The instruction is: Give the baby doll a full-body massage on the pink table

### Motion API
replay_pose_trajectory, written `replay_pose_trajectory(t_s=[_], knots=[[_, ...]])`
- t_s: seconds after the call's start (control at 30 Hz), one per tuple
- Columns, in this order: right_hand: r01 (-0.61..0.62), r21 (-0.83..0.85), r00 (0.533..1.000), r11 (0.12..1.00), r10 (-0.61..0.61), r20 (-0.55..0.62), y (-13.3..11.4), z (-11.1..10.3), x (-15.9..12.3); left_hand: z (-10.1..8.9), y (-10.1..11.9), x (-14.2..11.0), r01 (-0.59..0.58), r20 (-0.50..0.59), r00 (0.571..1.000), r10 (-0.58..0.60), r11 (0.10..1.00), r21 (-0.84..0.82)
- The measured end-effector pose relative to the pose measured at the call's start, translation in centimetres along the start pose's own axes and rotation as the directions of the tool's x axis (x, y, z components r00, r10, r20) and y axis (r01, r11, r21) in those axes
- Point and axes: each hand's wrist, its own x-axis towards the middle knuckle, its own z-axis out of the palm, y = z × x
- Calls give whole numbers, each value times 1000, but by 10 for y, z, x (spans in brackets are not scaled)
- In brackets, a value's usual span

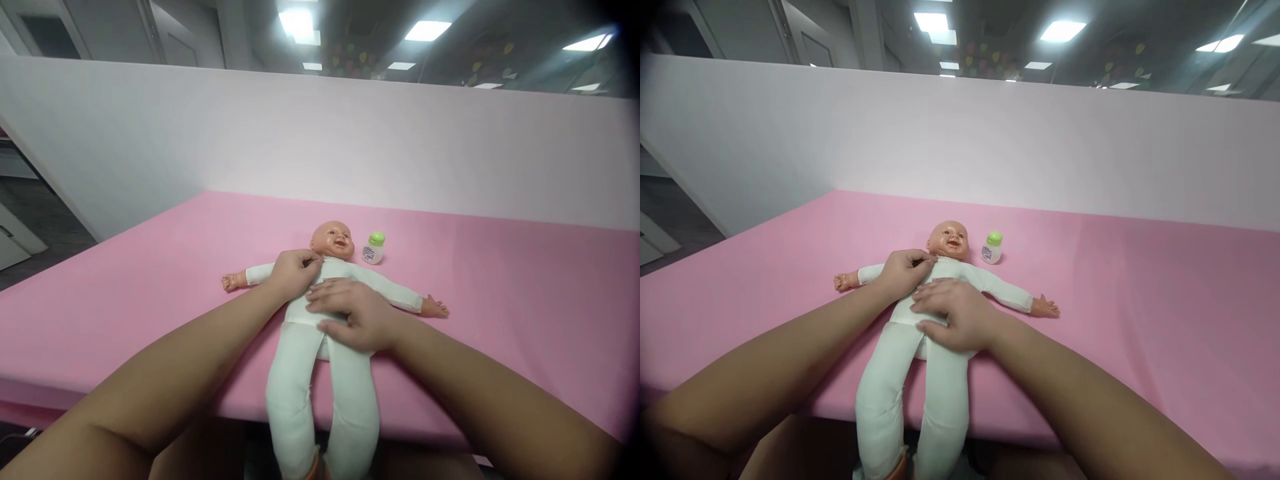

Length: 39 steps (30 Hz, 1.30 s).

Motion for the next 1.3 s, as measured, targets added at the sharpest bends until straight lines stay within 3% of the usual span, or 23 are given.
replay_pose_trajectory(t_s=[0.1,0.17,0.3,0.4,0.5,0.57,0.63,0.73,0.8,0.87,0.9,0.97,1.17,1.3], knots=[[-162,-19,984,987,160,-72,21,-8,-4,-2,-1,2,19,-48,999,-15,997,79],[-281,-17,950,960,276,-147,30,-13,-5,-3,-1,3,27,-87,996,-13,986,167],[-524,-75,834,849,493,-249,41,-21,-6,-4,0,4,22,-67,998,-7,972,235],[-691,-126,711,712,637,-298,51,-26,-8,-4,-1,5,25,-53,999,-13,970,241],[-776,-130,624,617,721,-302,60,-29,-10,-5,2,4,28,-45,999,-18,972,233],[-791,-144,609,595,740,-284,64,-29,-11,-7,9,1,-28,-43,998,39,972,231],[-793,-155,608,589,749,-264,65,-29,-11,-8,22,-5,-159,-13,986,166,964,214],[-800,-160,600,579,759,-252,65,-29,-11,-6,49,-22,-407,121,911,394,906,119],[-800,-162,599,577,762,-245,65,-29,-11,-2,64,-34,-542,265,817,513,839,49],[-802,-159,597,576,767,-233,65,-30,-11,3,73,-42,-619,373,730,573,785,5],[-803,-155,596,575,770,-229,66,-30,-11,6,74,-44,-629,400,713,576,777,1],[-805,-145,593,575,772,-229,67,-30,-12,9,73,-42,-594,410,741,532,803,33],[-793,-134,608,594,758,-235,67,-30,-11,8,52,-24,-332,241,929,279,917,219],[-793,-131,608,596,757,-239,66,-30,-11,3,41,-14,-152,137,984,113,935,321]])
